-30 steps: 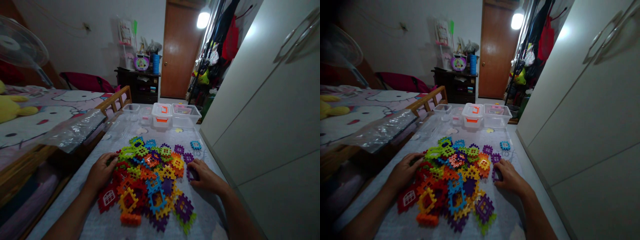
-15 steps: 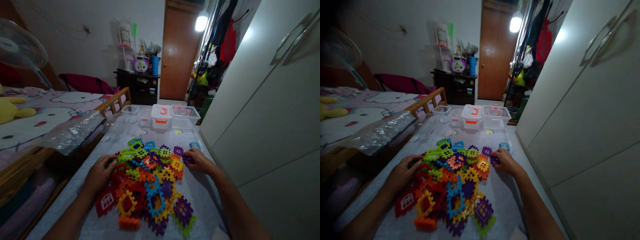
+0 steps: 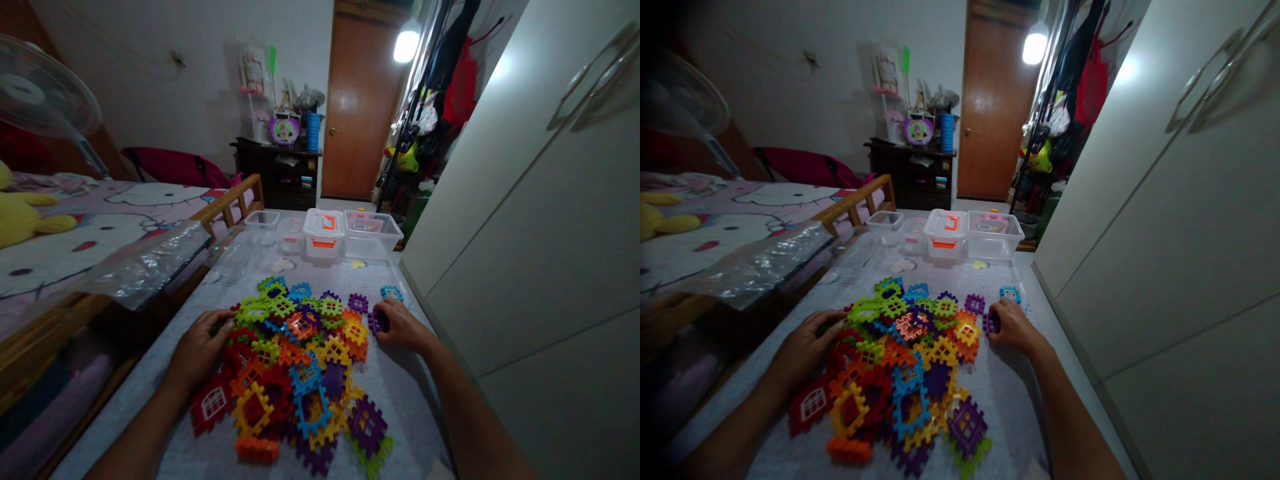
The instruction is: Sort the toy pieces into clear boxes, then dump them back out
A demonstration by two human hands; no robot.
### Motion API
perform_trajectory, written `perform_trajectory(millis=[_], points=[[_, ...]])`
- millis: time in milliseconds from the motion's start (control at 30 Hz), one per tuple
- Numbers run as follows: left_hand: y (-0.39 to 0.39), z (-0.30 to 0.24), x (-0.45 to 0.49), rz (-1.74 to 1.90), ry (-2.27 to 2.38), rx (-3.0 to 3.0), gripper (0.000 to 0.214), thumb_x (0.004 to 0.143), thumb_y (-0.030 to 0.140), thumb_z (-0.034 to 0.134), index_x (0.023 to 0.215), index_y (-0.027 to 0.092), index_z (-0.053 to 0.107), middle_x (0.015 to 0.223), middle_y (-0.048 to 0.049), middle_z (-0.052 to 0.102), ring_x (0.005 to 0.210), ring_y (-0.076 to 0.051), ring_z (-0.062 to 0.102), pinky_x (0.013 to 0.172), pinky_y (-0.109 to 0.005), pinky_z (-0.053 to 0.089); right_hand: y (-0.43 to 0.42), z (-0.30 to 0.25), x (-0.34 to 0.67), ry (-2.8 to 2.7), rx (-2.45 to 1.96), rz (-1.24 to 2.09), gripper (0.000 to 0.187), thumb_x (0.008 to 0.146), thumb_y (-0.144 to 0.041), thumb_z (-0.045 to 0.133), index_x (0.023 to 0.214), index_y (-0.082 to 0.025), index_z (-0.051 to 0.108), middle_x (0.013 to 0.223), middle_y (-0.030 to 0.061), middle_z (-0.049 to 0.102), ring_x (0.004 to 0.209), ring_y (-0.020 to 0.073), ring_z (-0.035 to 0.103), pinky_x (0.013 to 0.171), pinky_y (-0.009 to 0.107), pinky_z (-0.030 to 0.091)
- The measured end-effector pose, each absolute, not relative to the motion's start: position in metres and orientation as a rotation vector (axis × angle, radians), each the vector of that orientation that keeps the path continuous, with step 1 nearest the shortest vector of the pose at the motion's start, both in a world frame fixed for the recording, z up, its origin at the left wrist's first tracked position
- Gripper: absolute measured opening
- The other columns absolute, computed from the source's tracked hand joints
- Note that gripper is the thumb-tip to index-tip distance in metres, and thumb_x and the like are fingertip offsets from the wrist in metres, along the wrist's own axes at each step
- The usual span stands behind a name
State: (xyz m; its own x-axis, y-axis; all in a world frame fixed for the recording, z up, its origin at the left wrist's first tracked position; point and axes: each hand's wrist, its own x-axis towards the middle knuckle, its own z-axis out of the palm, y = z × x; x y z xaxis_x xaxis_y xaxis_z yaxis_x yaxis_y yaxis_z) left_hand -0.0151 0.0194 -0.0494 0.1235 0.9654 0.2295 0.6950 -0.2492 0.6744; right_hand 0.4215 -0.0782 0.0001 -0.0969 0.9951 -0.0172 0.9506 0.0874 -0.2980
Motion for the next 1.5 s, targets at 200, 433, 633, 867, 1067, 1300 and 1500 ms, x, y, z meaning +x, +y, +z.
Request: perform_trajectory(millis=[200,433,633,867,1067,1300,1500], points=[[0.020,-0.053,-0.016,0.919,1.604,2.025,0.040,0.082,0.054,0.051,0.098,0.022,0.070,0.107,-0.0062,0.069,0.102,-0.025,0.065,0.094,-0.037,0.050,-0.051,0.016,0.415,-2.060,-1.966,0.197,0.039,0.071,-0.026,0.069,0.107,-0.015,0.063,0.103,0.0102,0.059,0.097,0.0237,0.054,0.090,0.033,0.043],[0.020,-0.052,-0.016,0.918,1.596,2.030,0.038,0.083,0.052,0.050,0.098,0.022,0.069,0.107,-0.0058,0.069,0.101,-0.024,0.065,0.094,-0.036,0.050,-0.020,-0.001,0.400,-2.086,-2.048,0.265,0.040,0.070,-0.035,0.072,0.104,-0.014,0.067,0.100,0.0108,0.062,0.095,0.0246,0.057,0.085,0.032,0.043],[0.017,-0.046,-0.013,0.928,1.589,2.018,0.039,0.083,0.052,0.050,0.098,0.022,0.069,0.107,-0.0053,0.068,0.102,-0.024,0.065,0.093,-0.035,0.051,-0.023,-0.002,0.401,-2.141,-2.069,0.321,0.051,0.069,-0.036,0.074,0.114,-0.014,0.064,0.110,0.0131,0.062,0.102,0.0263,0.056,0.087,0.032,0.042],[0.017,-0.048,-0.014,0.927,1.588,2.002,0.040,0.082,0.054,0.050,0.098,0.022,0.069,0.108,-0.0064,0.068,0.103,-0.025,0.064,0.095,-0.037,0.049,-0.021,0.005,0.398,-2.195,-2.087,0.317,0.038,0.068,-0.027,0.070,0.104,-0.016,0.066,0.104,0.0111,0.062,0.097,0.0245,0.056,0.081,0.029,0.041],[0.018,-0.048,-0.014,0.936,1.585,2.003,0.038,0.082,0.053,0.051,0.098,0.023,0.069,0.107,-0.0064,0.069,0.102,-0.025,0.064,0.095,-0.037,0.049,-0.016,0.002,0.406,-2.195,-2.114,0.262,0.036,0.066,-0.025,0.071,0.100,-0.016,0.065,0.103,0.0113,0.061,0.097,0.0258,0.054,0.081,0.031,0.040],[0.017,-0.048,-0.014,0.912,1.591,1.977,0.040,0.082,0.054,0.051,0.099,0.022,0.069,0.109,-0.0065,0.067,0.104,-0.026,0.063,0.097,-0.039,0.048,-0.014,0.002,0.418,-2.215,-2.152,0.236,0.034,0.067,-0.028,0.071,0.099,-0.017,0.067,0.104,0.0115,0.060,0.099,0.0270,0.053,0.083,0.033,0.039],[0.017,-0.048,-0.014,0.927,1.582,1.985,0.040,0.082,0.054,0.051,0.098,0.022,0.069,0.108,-0.0065,0.068,0.103,-0.025,0.064,0.096,-0.038,0.049,-0.013,0.000,0.414,-2.197,-2.156,0.235,0.034,0.068,-0.030,0.071,0.099,-0.016,0.068,0.103,0.0121,0.061,0.098,0.0278,0.053,0.084,0.034,0.040]])
